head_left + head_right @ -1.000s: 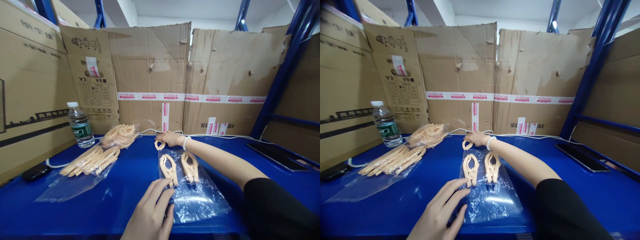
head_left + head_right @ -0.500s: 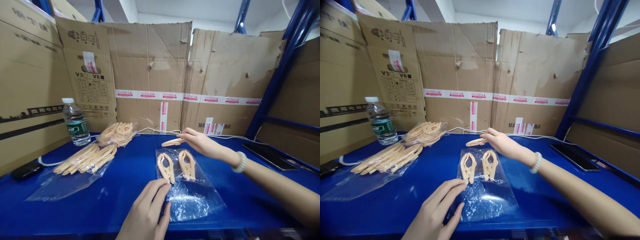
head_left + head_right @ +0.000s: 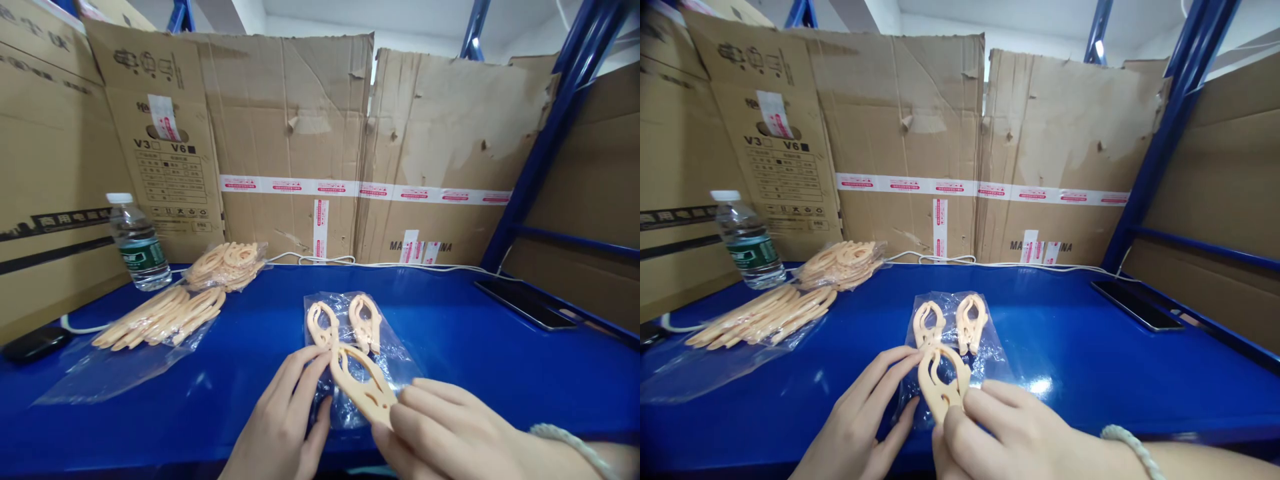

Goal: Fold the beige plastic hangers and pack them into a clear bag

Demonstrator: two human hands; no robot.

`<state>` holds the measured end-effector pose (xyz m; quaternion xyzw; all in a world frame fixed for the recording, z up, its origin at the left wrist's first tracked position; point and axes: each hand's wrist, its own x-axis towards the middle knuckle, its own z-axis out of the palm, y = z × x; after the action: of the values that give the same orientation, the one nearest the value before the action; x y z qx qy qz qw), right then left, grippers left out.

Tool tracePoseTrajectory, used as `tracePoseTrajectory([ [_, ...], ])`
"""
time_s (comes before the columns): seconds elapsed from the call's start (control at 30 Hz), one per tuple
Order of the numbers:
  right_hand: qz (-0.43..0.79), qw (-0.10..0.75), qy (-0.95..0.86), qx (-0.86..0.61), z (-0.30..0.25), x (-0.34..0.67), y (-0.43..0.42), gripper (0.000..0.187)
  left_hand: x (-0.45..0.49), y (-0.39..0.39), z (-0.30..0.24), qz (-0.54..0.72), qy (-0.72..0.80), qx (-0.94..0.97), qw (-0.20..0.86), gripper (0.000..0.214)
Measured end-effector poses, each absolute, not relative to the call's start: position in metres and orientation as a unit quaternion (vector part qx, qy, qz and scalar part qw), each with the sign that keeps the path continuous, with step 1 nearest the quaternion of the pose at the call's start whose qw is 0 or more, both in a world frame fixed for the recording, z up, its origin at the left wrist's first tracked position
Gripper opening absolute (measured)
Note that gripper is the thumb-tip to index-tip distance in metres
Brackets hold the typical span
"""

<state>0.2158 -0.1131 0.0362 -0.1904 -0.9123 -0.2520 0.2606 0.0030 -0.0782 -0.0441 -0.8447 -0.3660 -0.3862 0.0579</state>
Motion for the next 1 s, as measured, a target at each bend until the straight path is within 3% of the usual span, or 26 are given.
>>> tracePoseTrajectory([
  [0.13,-0.277,0.211,-0.930,-0.116,0.024,0.200,-0.085,0.025,0.003,-0.079,-0.044,-0.390,-0.372,-0.840,0.060,0.044],
  [0.33,-0.332,0.174,-0.906,-0.196,0.007,0.194,-0.069,0.024,0.002,-0.081,-0.040,-0.392,-0.374,-0.838,0.058,0.044],
  [0.47,-0.239,0.230,-0.912,-0.240,0.031,0.229,-0.091,0.030,0.000,-0.086,-0.030,-0.385,-0.396,-0.834,-0.017,0.034],
  [0.73,-0.095,0.226,-0.889,-0.388,0.047,0.304,-0.077,0.027,-0.019,-0.080,0.008,-0.326,-0.413,-0.843,-0.115,0.018],
  [0.9,-0.077,0.200,-0.921,-0.327,0.045,0.264,-0.090,0.017,-0.015,-0.017,0.038,-0.259,-0.418,-0.861,-0.128,0.030],
  [1.0,-0.166,0.200,-0.936,-0.238,0.024,0.229,-0.101,0.015,-0.002,0.032,0.036,-0.210,-0.420,-0.873,-0.128,0.039],
])
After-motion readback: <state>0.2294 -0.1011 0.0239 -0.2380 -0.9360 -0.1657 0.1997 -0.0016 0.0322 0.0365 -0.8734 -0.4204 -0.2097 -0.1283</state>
